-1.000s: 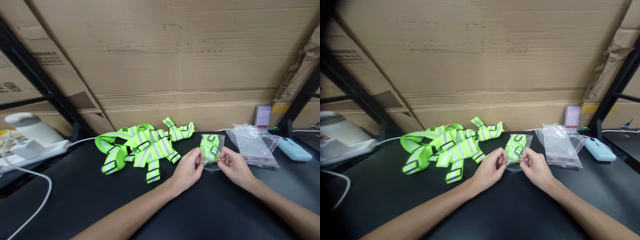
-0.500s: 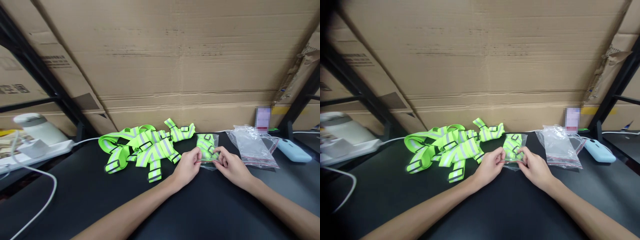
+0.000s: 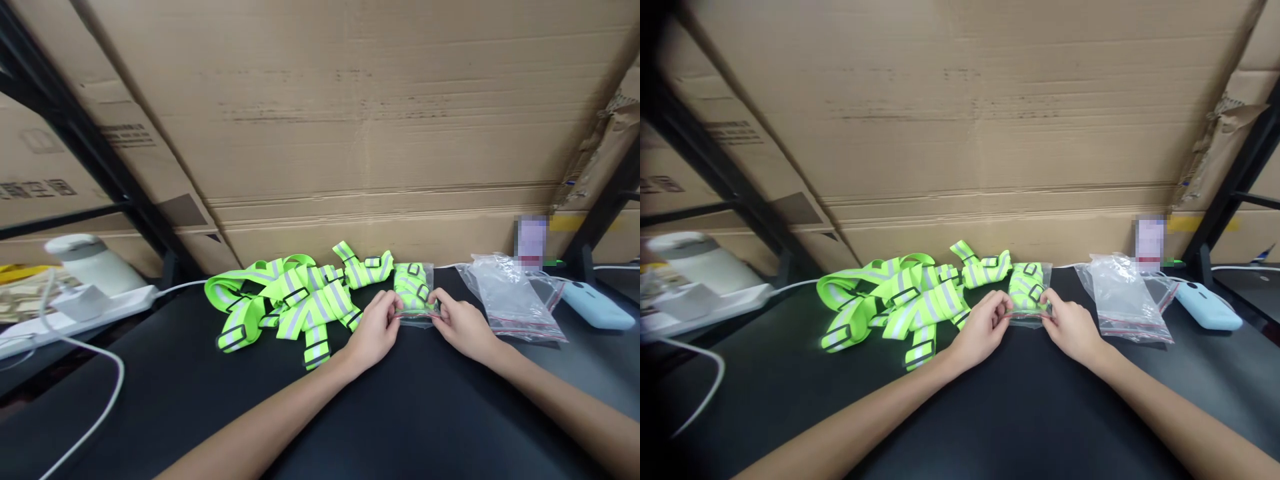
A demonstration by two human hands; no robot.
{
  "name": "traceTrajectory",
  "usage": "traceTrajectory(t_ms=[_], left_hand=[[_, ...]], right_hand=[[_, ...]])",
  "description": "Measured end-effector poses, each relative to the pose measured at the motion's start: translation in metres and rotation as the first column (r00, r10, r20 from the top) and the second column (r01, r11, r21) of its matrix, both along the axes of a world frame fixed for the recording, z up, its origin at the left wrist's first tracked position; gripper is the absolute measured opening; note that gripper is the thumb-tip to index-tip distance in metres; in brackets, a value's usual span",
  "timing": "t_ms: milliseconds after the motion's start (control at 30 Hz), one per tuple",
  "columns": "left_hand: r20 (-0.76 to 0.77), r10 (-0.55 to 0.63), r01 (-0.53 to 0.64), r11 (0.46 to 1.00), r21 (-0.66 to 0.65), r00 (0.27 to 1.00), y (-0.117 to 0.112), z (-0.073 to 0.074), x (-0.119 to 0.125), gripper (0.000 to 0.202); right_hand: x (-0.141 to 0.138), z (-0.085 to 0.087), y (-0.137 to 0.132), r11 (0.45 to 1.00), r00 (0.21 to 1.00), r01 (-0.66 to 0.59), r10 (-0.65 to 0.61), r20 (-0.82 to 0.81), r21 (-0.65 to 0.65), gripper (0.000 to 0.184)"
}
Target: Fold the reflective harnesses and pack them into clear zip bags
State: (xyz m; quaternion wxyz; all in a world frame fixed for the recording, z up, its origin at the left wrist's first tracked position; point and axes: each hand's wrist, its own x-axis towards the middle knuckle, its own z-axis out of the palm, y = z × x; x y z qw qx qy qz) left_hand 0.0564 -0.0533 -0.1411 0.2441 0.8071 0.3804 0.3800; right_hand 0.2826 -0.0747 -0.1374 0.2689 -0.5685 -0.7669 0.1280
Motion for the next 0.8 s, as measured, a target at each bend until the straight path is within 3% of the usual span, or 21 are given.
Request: traceTrajectory(t_ms=[200, 333, 500, 633, 800], left_hand=[[0.04, -0.083, 0.082, 0.997, 0.01, 0.996, -0.003, 0.002, -0.005, 0.022], [0.025, -0.134, 0.133, 0.99, 0.037, 0.991, -0.004, 0.007, -0.009, 0.026], [-0.038, -0.157, 0.159, 0.983, 0.09, 0.987, -0.013, 0.014, -0.02, 0.033], [-0.193, -0.152, 0.191, 0.96, 0.206, 0.969, -0.015, 0.014, -0.028, 0.032], [-0.356, -0.056, 0.228, 0.856, 0.463, 0.933, -0.004, 0.009, -0.031, 0.021]], right_hand=[[0.009, 0.011, -0.014, 0.993, 0.984, -0.103, 0.095, -0.149, -0.048, 0.024], [0.014, 0.017, -0.014, 0.989, 0.981, -0.149, 0.148, -0.13, -0.004, 0.023], [0.02, 0.025, -0.021, 0.965, 0.969, -0.247, 0.248, 0.004, 0.092, 0.041], [0.024, 0.028, -0.021, 0.915, 0.937, -0.346, 0.325, 0.127, 0.207, 0.019], [0.032, 0.025, -0.015, 0.866, 0.892, -0.426, 0.356, 0.278, 0.26, 0.024]])
